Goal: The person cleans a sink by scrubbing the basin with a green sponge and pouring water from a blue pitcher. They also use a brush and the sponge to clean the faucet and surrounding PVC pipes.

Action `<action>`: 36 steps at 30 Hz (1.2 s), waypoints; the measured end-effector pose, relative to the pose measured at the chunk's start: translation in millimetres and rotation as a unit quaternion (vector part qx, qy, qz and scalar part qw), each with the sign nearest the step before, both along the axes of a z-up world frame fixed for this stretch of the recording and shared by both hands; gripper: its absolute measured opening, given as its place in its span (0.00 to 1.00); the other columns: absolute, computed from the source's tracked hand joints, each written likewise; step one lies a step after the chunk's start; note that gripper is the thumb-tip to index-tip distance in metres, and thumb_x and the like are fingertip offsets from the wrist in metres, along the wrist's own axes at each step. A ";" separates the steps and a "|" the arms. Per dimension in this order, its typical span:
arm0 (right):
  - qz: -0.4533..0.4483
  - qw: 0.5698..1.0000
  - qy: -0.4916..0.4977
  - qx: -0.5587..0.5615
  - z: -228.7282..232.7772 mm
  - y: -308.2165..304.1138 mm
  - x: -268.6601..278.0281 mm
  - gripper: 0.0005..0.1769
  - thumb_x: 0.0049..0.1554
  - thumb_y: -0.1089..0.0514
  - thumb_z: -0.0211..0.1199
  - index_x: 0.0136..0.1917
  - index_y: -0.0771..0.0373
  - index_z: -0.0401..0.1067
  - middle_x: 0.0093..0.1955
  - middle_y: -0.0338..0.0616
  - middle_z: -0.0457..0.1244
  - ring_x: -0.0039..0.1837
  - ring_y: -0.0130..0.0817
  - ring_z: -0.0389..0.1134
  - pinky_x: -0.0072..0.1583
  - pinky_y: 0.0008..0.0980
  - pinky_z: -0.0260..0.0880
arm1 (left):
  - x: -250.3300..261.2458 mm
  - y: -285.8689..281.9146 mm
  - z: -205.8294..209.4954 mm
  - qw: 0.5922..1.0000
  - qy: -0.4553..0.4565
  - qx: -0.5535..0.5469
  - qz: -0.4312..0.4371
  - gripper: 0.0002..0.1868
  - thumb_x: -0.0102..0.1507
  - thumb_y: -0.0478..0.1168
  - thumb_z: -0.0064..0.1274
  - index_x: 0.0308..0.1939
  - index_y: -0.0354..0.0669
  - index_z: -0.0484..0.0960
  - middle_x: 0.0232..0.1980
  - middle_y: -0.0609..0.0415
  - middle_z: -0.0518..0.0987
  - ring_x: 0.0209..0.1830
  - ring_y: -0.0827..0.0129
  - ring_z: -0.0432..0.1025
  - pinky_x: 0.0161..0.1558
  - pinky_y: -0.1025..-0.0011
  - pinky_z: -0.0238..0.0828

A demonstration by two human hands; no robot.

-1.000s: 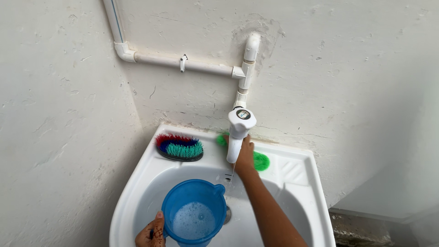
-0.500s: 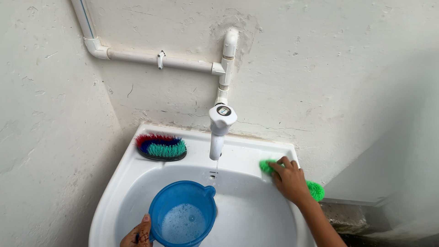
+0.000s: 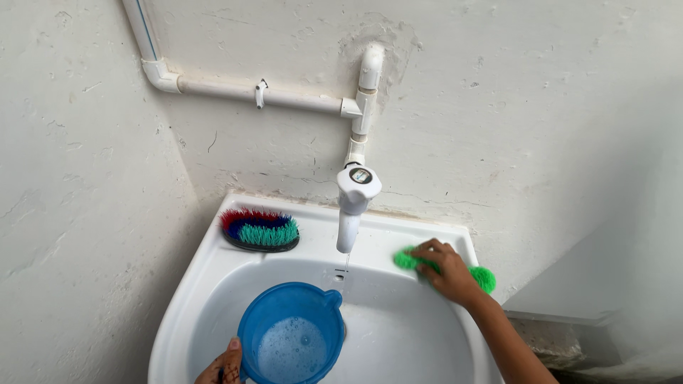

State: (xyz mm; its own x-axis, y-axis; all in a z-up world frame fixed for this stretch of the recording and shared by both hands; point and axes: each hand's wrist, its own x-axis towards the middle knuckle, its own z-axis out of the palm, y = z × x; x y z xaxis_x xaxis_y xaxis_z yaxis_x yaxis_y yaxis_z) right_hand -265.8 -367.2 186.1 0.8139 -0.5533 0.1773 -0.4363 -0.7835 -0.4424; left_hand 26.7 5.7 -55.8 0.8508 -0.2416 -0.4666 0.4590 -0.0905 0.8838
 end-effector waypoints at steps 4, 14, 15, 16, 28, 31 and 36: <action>0.028 0.989 0.103 0.097 21.7 4.9 -46.5 0.25 0.50 0.64 0.66 0.60 0.46 0.82 0.60 0.31 0.67 0.64 0.31 0.65 0.70 0.37 0.63 | 2.8 -1.1 -1.8 1.000 -0.002 0.002 0.000 0.27 0.65 0.52 0.57 0.46 0.23 0.83 0.40 0.36 0.83 0.45 0.50 0.78 0.57 0.57 0.71; -0.079 0.994 0.056 -0.057 0.9 -21.5 15.1 0.22 0.55 0.61 0.64 0.63 0.52 0.75 0.62 0.36 0.64 0.58 0.38 0.63 0.66 0.39 0.66 | 0.5 -13.8 2.3 1.000 -0.021 0.010 -0.002 0.27 0.63 0.54 0.58 0.42 0.27 0.85 0.35 0.41 0.84 0.41 0.56 0.80 0.52 0.61 0.74; -0.059 0.996 0.046 -0.041 -0.6 -11.8 12.1 0.21 0.55 0.61 0.64 0.63 0.52 0.75 0.62 0.36 0.64 0.58 0.38 0.63 0.65 0.39 0.66 | -5.1 -15.4 4.4 1.000 -0.022 0.013 -0.002 0.27 0.62 0.54 0.58 0.41 0.27 0.85 0.35 0.41 0.85 0.40 0.57 0.81 0.52 0.62 0.74; -0.040 0.998 0.037 -0.026 -0.7 0.3 3.9 0.21 0.55 0.61 0.64 0.62 0.52 0.76 0.62 0.37 0.64 0.59 0.38 0.62 0.65 0.40 0.66 | -10.9 -17.9 8.4 1.000 -0.025 0.018 -0.003 0.26 0.62 0.54 0.58 0.41 0.28 0.85 0.35 0.41 0.85 0.40 0.57 0.81 0.51 0.62 0.74; -0.114 0.970 0.206 0.056 -26.8 90.6 -123.6 0.25 0.53 0.50 0.67 0.63 0.28 0.78 0.65 0.22 0.62 0.64 0.27 0.64 0.67 0.37 0.69 | -159.3 -139.2 234.6 0.959 -0.088 -0.185 -0.195 0.25 0.58 0.53 0.65 0.19 0.40 0.73 0.18 0.62 0.61 0.18 0.78 0.53 0.22 0.74 0.46; -0.139 0.963 0.231 0.030 -50.1 103.1 -126.4 0.27 0.52 0.48 0.70 0.64 0.25 0.76 0.67 0.22 0.60 0.66 0.27 0.61 0.68 0.38 0.64 | -177.4 -188.6 271.0 0.929 -0.128 -0.267 -0.223 0.29 0.62 0.56 0.62 0.18 0.43 0.67 0.19 0.65 0.59 0.20 0.81 0.51 0.23 0.76 0.45; -0.150 0.971 0.183 0.022 -49.2 109.1 -134.2 0.26 0.54 0.49 0.70 0.65 0.29 0.76 0.66 0.29 0.59 0.67 0.32 0.59 0.67 0.44 0.62 | -180.3 -266.7 281.9 0.912 -0.237 -0.219 -0.255 0.30 0.62 0.61 0.58 0.18 0.45 0.69 0.17 0.63 0.64 0.20 0.78 0.58 0.25 0.76 0.57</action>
State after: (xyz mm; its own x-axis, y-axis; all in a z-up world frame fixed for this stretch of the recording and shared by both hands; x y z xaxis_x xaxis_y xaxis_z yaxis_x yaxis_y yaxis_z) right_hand -400.0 -258.1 136.9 0.6188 -0.7759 -0.1230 -0.7765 -0.5804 -0.2452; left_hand -153.6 -260.9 226.1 0.6576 -0.7364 0.1594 0.0137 0.2232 0.9747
